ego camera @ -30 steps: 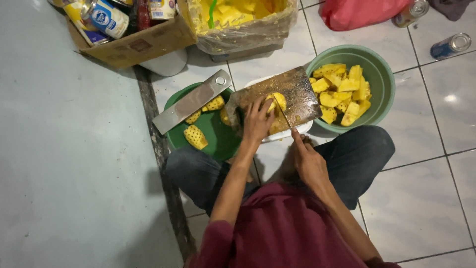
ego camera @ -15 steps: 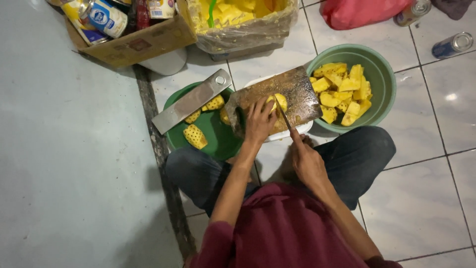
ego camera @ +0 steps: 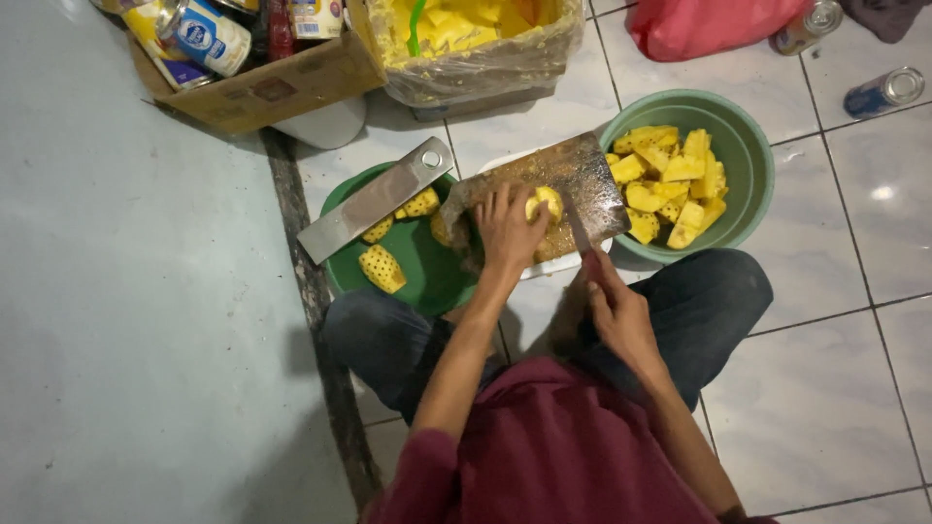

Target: Slicing a peeled pineapple into smaller pieces on a wooden cutting board while sitting on the floor.

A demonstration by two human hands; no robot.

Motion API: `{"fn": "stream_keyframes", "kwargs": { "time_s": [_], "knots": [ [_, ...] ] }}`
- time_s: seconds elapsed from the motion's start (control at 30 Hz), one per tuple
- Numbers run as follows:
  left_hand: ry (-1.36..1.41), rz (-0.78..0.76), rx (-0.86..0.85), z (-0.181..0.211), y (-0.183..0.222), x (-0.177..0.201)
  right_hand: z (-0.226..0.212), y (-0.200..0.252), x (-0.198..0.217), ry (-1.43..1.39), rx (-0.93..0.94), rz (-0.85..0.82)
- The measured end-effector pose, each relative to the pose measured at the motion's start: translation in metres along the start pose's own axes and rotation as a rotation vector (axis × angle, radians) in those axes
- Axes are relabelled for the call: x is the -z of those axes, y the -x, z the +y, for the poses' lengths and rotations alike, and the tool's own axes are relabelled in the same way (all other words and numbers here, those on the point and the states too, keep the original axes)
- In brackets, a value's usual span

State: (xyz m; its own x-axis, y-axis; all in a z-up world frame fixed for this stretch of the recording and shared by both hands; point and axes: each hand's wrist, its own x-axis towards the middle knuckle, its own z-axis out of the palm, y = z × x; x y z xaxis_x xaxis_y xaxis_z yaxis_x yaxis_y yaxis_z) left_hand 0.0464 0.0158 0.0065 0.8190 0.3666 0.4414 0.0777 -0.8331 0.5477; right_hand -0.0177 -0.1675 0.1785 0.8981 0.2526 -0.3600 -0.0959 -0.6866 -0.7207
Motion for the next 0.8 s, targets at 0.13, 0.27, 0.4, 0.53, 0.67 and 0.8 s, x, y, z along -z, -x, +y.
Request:
{"fn": "stream_keyframes", "kwargs": {
  "time_s": [0.13, 0.27, 0.4, 0.53, 0.67, 0.8],
  "knots": [
    [-0.22, -0.078, 0.022, 0.011, -0.023, -0.001, 0.019, -0.003, -0.002, -0.02, -0.044, 0.03],
    [-0.351, -0.236, 0.092, 0.027, -0.039, 0.008, 0.027, -0.001, -0.001, -0.023, -0.071, 0.042],
    [-0.344, -0.361, 0.219, 0.023, -0.04, -0.007, 0.024, -0.003, 0.004, -0.031, -0.073, 0.045],
    [-0.379, -0.456, 0.275, 0.038, -0.044, 0.006, 0.032, -0.001, 0.004, -0.028, -0.083, 0.043],
    [-0.367, -0.496, 0.364, 0.057, -0.055, 0.025, 0.036, -0.006, 0.004, -0.038, -0.061, 0.047],
    [-0.306, -0.522, 0.426, 0.061, -0.055, 0.039, 0.038, -0.003, 0.003, -0.059, -0.062, 0.039]
  ]
}}
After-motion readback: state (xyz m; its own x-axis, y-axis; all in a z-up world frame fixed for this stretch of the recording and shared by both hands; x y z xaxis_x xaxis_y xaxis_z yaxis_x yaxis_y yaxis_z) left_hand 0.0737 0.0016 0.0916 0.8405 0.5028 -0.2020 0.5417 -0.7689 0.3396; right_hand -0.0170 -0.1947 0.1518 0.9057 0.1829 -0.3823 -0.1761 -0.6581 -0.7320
